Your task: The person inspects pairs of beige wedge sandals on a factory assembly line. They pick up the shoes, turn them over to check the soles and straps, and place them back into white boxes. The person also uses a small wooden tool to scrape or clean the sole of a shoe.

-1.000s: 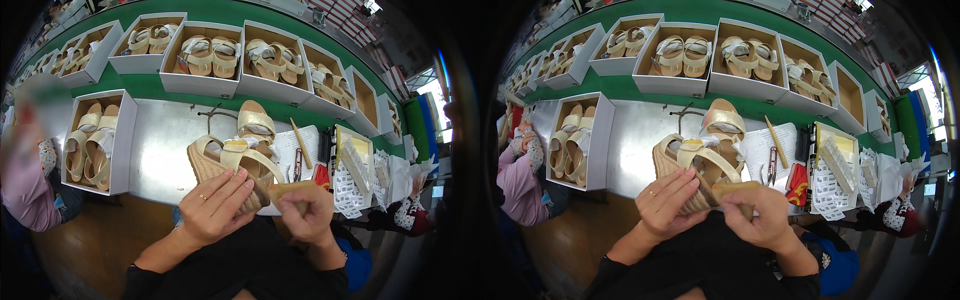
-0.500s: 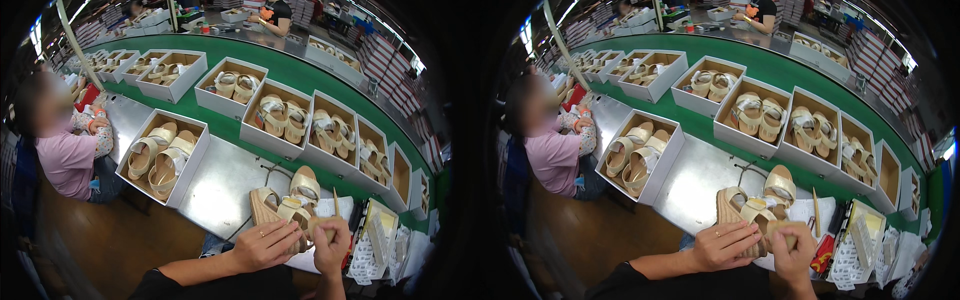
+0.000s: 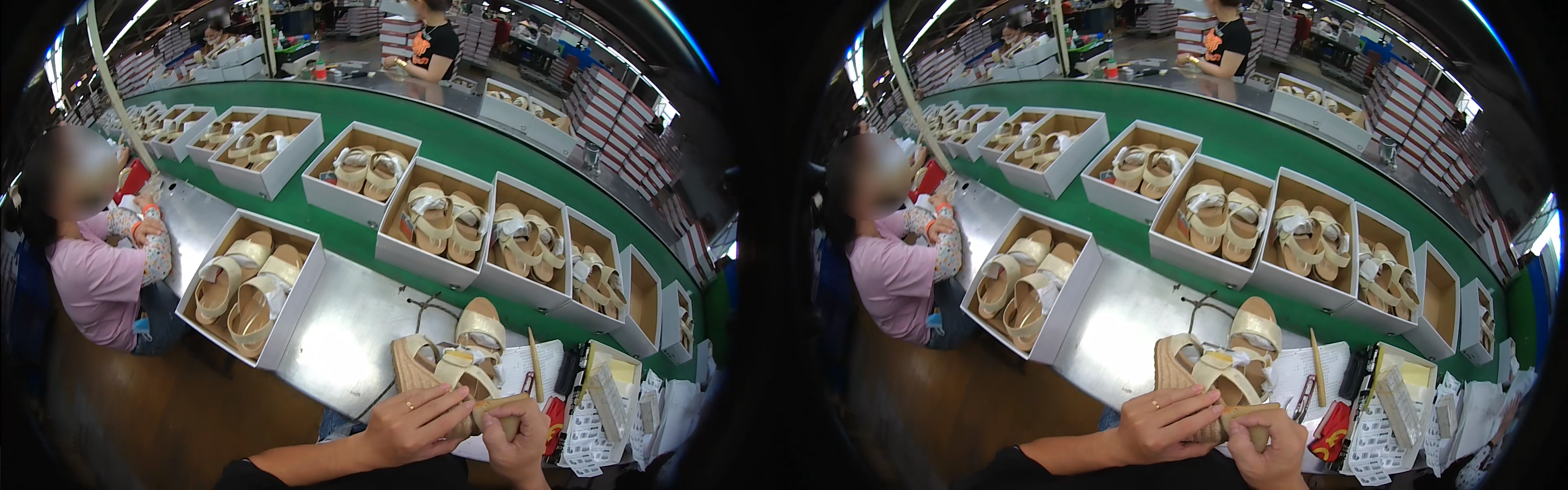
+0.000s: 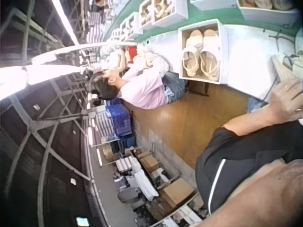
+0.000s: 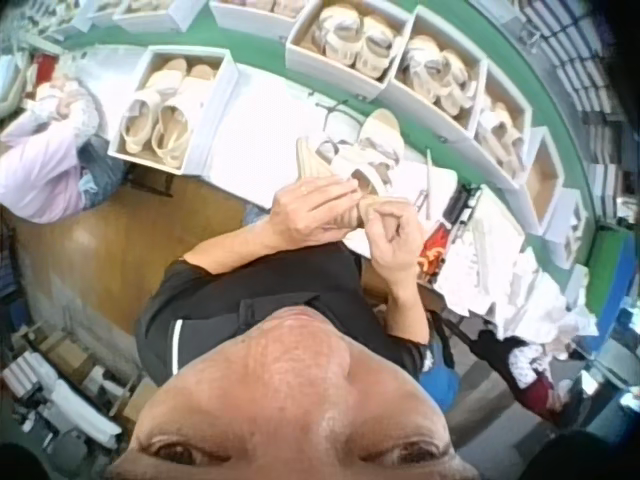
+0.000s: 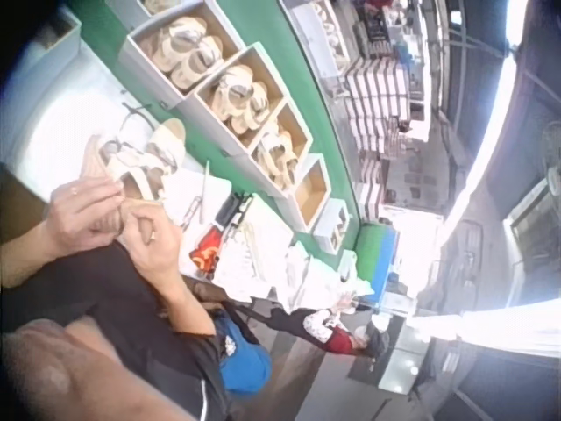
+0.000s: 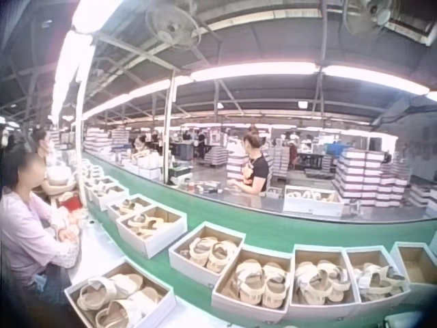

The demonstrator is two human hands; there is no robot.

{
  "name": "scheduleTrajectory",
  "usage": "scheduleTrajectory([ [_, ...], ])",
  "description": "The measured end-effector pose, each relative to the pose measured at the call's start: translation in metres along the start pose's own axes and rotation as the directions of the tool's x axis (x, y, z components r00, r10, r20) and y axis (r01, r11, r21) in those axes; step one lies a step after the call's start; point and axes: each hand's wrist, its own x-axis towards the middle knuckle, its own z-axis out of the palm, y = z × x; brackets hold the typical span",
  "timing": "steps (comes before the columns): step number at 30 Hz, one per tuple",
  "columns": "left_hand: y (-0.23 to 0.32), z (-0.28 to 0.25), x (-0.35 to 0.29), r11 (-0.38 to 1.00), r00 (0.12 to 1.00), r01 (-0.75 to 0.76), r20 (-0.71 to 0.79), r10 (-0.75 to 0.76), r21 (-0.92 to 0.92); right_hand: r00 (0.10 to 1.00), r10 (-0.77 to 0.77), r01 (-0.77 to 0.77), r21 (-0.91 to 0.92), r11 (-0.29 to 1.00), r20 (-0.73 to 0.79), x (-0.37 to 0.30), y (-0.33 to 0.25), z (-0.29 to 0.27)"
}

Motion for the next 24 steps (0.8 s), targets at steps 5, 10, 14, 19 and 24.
scheduleTrajectory([
  [5,-0.005,0.004,-0.007,1.000,1.000,-0.001,-0.011,0.001,0.011,0.999,0.048,-0.049,0.050,0.998,0.014,0.015,-0.009,0.013],
  [10,-0.002,0.013,-0.016,0.999,1.000,-0.013,-0.015,0.013,0.036,0.957,0.231,-0.221,-0.074,0.972,0.176,0.039,-0.014,0.008],
  [14,0.000,0.011,-0.014,0.999,1.000,-0.022,-0.010,0.022,0.027,0.977,0.117,-0.118,-0.007,0.993,0.178,0.027,-0.014,-0.003],
  [19,0.002,0.015,-0.014,0.997,0.998,-0.062,-0.008,0.062,0.037,0.971,0.178,-0.176,-0.030,0.984,0.158,0.018,-0.013,-0.006],
  [24,0.001,0.016,-0.020,0.997,0.999,-0.032,0.002,0.032,0.075,0.977,0.132,-0.115,-0.106,0.988,0.169,0.025,-0.010,0.007],
])
